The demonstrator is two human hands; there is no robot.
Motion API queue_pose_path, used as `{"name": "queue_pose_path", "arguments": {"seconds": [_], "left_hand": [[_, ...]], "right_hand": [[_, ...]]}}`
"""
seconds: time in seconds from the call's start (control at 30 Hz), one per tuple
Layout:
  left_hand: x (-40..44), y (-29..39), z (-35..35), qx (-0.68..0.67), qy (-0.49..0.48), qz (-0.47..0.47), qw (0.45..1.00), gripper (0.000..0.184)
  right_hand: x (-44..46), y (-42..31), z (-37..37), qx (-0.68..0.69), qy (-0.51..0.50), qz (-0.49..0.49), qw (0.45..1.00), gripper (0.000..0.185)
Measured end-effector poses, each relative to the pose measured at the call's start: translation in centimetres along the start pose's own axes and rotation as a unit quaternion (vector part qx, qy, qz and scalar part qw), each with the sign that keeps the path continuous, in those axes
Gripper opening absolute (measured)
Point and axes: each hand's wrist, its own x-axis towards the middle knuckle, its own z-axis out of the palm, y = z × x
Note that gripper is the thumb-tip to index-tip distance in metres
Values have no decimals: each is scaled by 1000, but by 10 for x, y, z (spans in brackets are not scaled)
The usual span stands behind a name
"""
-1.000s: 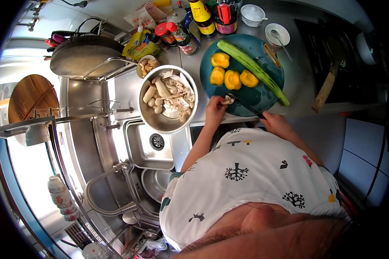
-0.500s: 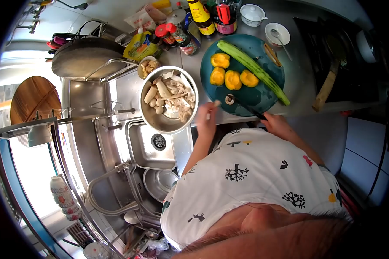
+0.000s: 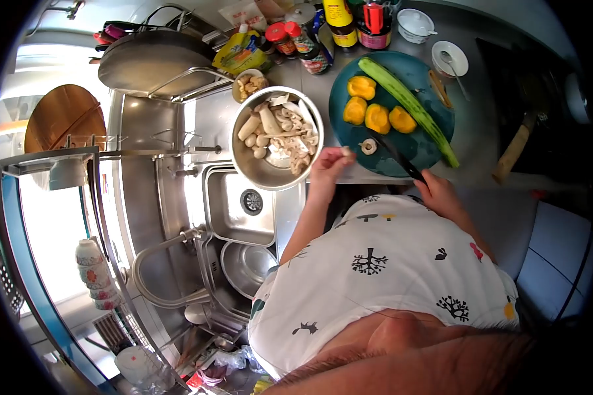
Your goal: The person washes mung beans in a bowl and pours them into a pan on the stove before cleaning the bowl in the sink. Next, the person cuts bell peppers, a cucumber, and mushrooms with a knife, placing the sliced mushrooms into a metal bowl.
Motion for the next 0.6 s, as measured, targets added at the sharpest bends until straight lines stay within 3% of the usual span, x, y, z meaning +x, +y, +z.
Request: {"name": "queue_pose_path", "arguments": {"seconds": [0.27,0.33,0.37,0.43,0.6], "left_hand": [[24,-69,84,22,-83,-85,993,10],[27,-62,98,245,-56,58,966,12],[31,-65,99,246,-62,55,966,12],[38,-69,99,407,-63,308,858,15],[34,-74,103,400,-59,317,858,16]], "right_hand": [[-27,31,-7,-47,59,4,997,15],[-36,43,-5,-62,69,13,996,14],[-41,47,-4,-68,66,32,995,14],[-47,60,2,-69,65,55,994,15],[-56,74,14,-69,91,-1,993,16]]}}
